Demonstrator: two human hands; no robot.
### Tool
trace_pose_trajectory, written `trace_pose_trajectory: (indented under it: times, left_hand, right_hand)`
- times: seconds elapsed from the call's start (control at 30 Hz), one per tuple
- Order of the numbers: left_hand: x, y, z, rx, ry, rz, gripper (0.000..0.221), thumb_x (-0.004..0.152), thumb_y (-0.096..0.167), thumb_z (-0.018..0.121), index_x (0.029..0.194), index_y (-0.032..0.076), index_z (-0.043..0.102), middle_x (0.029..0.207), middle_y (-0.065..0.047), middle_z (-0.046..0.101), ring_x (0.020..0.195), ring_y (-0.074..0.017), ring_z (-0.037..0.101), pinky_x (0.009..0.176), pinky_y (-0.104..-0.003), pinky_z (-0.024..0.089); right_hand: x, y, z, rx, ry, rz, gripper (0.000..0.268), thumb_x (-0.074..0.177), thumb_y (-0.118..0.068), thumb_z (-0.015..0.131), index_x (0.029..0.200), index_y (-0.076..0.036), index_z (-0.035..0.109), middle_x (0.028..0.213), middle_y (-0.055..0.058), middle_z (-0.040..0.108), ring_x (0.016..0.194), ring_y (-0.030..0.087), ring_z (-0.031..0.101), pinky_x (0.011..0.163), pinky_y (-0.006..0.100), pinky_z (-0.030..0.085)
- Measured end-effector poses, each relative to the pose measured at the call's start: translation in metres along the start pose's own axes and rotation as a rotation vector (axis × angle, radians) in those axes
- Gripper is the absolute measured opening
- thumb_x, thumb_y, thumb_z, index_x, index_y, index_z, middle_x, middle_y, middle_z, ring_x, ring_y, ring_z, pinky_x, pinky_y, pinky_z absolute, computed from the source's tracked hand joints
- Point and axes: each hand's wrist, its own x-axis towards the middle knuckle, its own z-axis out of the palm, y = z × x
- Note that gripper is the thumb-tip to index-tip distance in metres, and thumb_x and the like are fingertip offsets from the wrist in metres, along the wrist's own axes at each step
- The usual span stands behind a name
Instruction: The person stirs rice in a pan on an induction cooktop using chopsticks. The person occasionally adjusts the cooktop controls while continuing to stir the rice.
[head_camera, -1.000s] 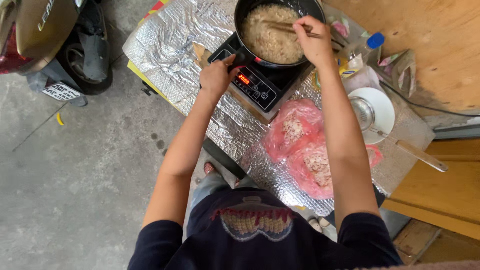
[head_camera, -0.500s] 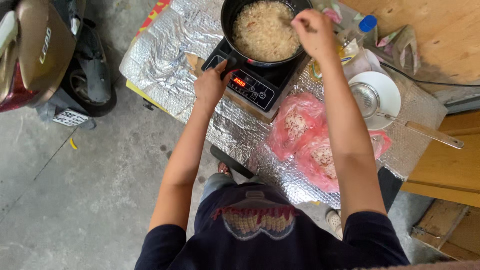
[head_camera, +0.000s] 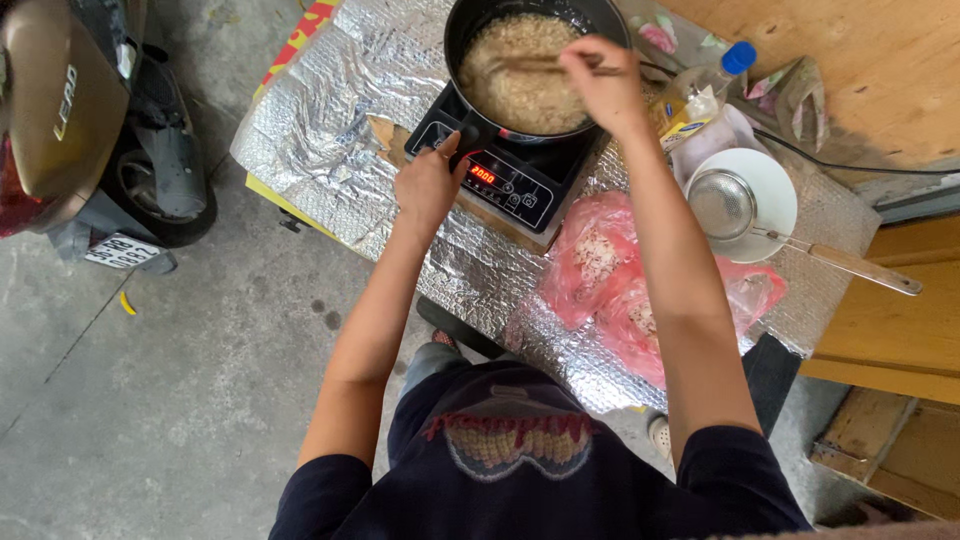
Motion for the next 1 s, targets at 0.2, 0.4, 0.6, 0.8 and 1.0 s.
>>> trace_pose_trajectory:
  times: [0.2,0.4,0.6,0.8,1.0]
  left_hand:
    - [0.002,-0.005,0.0,0.007,0.01,0.022,0.049,0.092,0.042,0.073,0.139,0.029,0.065,0.084,-0.01,0.069,0.07,-0.0297,0.072,0.061,-0.043,0.058]
    - [0.003,-0.001,-0.005,0.028,-0.027,0.001,0.051,0.092,0.043,0.073,0.141,0.029,0.064,0.083,-0.01,0.068,0.066,-0.0294,0.071,0.057,-0.043,0.057]
    - [0.003,0.003,-0.006,0.011,-0.043,-0.039,0.05,0.092,0.042,0.074,0.14,0.03,0.065,0.083,-0.009,0.068,0.069,-0.0301,0.071,0.058,-0.044,0.056]
    - [-0.002,-0.003,-0.005,-0.046,0.009,0.015,0.05,0.091,0.04,0.075,0.138,0.027,0.067,0.084,-0.009,0.069,0.075,-0.032,0.071,0.064,-0.045,0.056]
    - [0.01,-0.016,-0.003,-0.032,-0.051,0.078,0.054,0.093,0.041,0.073,0.143,0.025,0.061,0.089,-0.012,0.071,0.075,-0.0331,0.072,0.063,-0.046,0.057]
  right_hand:
    - [0.015,0.039,-0.056,-0.115,0.273,0.084,0.013,0.108,-0.015,0.069,0.101,-0.005,0.074,0.082,0.0,0.071,0.068,0.007,0.067,0.06,0.023,0.057]
    - [-0.002,0.027,-0.06,-0.291,0.101,-0.09,0.011,0.109,-0.012,0.073,0.107,-0.001,0.076,0.092,0.005,0.075,0.078,0.011,0.07,0.068,0.025,0.056]
    - [0.006,0.001,-0.078,0.07,0.009,0.193,0.016,0.108,-0.015,0.069,0.111,0.0,0.074,0.095,0.004,0.075,0.078,0.01,0.071,0.067,0.024,0.061]
    - [-0.004,0.003,-0.082,0.095,-0.161,0.245,0.016,0.11,-0.015,0.069,0.113,0.001,0.071,0.101,0.005,0.072,0.086,0.011,0.073,0.07,0.025,0.063]
    - [0.0,-0.002,-0.083,-0.066,0.102,0.056,0.012,0.11,-0.01,0.069,0.112,0.001,0.072,0.106,0.007,0.078,0.091,0.014,0.074,0.075,0.028,0.061]
